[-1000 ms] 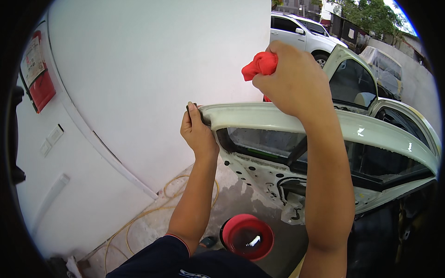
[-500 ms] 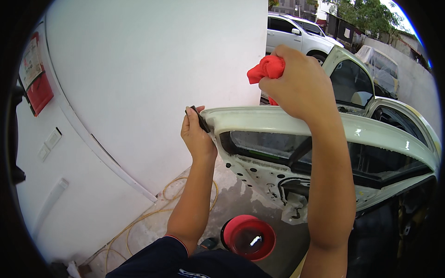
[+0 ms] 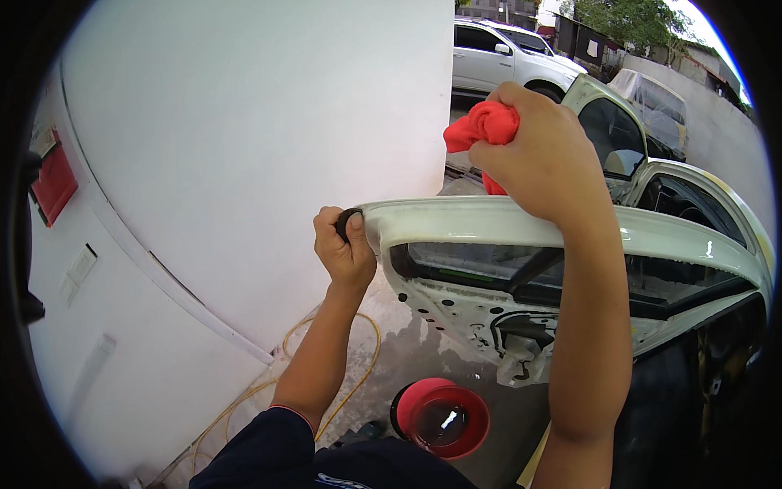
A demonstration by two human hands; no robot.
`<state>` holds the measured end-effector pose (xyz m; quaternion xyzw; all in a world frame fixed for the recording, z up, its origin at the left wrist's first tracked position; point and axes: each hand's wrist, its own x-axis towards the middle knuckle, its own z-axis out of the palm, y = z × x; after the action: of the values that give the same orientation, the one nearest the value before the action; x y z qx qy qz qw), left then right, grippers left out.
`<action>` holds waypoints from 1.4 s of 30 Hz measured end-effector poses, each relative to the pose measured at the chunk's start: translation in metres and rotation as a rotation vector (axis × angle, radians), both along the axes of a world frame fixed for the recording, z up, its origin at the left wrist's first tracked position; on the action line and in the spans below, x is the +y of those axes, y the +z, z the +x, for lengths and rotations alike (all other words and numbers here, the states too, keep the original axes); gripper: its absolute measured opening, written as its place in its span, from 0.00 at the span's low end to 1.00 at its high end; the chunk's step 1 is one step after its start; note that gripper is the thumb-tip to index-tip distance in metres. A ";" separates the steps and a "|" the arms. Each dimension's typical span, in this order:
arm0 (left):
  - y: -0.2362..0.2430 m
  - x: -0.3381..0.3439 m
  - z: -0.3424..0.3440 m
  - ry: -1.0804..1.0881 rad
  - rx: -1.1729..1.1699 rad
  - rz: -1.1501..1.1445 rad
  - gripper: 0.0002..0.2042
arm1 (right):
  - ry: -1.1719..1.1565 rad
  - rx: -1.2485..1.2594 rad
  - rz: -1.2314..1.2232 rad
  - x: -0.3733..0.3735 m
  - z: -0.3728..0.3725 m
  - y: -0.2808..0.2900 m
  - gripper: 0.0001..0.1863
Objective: The person sands the upper edge and side of a white car door using a small sanding block, then wipes the sanded area with a red cloth. The person repeats the sanding and wiping cycle on the same door edge.
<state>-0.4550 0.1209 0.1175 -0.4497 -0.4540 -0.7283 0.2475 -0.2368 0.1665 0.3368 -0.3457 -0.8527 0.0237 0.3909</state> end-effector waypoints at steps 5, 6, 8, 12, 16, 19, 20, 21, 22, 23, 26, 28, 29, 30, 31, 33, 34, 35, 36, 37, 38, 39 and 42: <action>0.012 0.003 -0.018 0.077 0.239 -0.018 0.10 | -0.062 -0.018 0.091 0.001 -0.002 -0.002 0.21; 0.015 0.003 -0.020 0.061 0.281 0.018 0.10 | -0.062 -0.010 0.096 0.001 -0.003 -0.002 0.21; 0.020 -0.002 -0.023 -0.034 0.285 -0.016 0.10 | -0.072 -0.003 0.090 0.000 -0.003 -0.003 0.20; 0.029 -0.007 -0.033 -0.226 0.319 -0.122 0.06 | -0.053 0.000 0.006 0.000 -0.004 -0.002 0.19; 0.037 -0.008 -0.051 -0.215 0.510 -0.106 0.04 | -0.066 -0.014 0.008 -0.002 -0.004 -0.001 0.19; 0.038 -0.007 -0.054 -0.141 0.539 -0.142 0.05 | -0.074 -0.017 -0.004 -0.004 -0.004 -0.001 0.19; 0.039 -0.005 -0.053 -0.143 0.527 -0.123 0.06 | -0.076 -0.003 -0.015 -0.004 -0.004 -0.001 0.19; 0.039 -0.003 -0.051 -0.172 0.533 -0.048 0.07 | -0.072 -0.003 -0.014 -0.004 -0.005 -0.001 0.19; 0.040 -0.001 -0.050 -0.181 0.530 -0.053 0.08 | -0.065 0.004 -0.025 -0.003 -0.005 -0.001 0.19; 0.042 0.003 -0.050 -0.213 0.544 0.007 0.09 | -0.064 0.008 -0.049 -0.003 -0.005 -0.001 0.19; 0.045 0.003 -0.051 -0.231 0.547 -0.020 0.09 | -0.066 -0.028 0.013 -0.002 -0.004 -0.002 0.19; 0.047 -0.002 -0.055 -0.231 0.553 -0.090 0.09 | -0.080 -0.016 0.005 -0.003 -0.004 -0.002 0.20; 0.047 -0.005 -0.056 -0.236 0.560 -0.117 0.09 | -0.081 0.013 -0.006 -0.003 -0.004 -0.002 0.20; 0.048 -0.007 -0.057 -0.251 0.559 -0.158 0.10 | -0.101 0.002 0.009 -0.003 -0.004 -0.002 0.20; 0.048 -0.008 -0.057 -0.253 0.570 -0.145 0.10 | -0.106 -0.002 0.011 -0.004 -0.004 -0.003 0.21; 0.050 -0.008 -0.055 -0.261 0.578 -0.094 0.10 | -0.093 -0.017 0.030 -0.004 -0.005 -0.002 0.21; 0.052 -0.004 -0.054 -0.262 0.579 -0.100 0.10 | -0.093 -0.019 0.047 -0.004 -0.005 -0.001 0.21; 0.053 -0.003 -0.050 -0.281 0.572 -0.083 0.10 | -0.100 -0.026 0.030 -0.004 -0.005 -0.001 0.21; 0.054 0.000 -0.047 -0.292 0.550 -0.088 0.10 | -0.091 -0.030 0.037 -0.004 -0.005 0.000 0.21; 0.055 0.000 -0.043 -0.290 0.557 -0.076 0.11 | -0.094 -0.035 0.025 -0.003 -0.004 0.001 0.21; 0.054 -0.003 -0.039 -0.284 0.538 -0.111 0.11 | -0.095 -0.045 -0.001 -0.003 -0.003 0.000 0.20; 0.055 -0.003 -0.037 -0.244 0.513 -0.178 0.12 | -0.091 -0.035 -0.002 -0.002 -0.002 0.000 0.20; 0.052 -0.012 -0.030 -0.288 0.395 -0.062 0.14 | -0.088 -0.005 -0.016 -0.001 0.000 -0.001 0.20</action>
<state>-0.4853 0.1094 0.1692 -0.6508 -0.3499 -0.6400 0.2110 -0.2365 0.1659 0.3355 -0.3861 -0.8374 0.0124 0.3867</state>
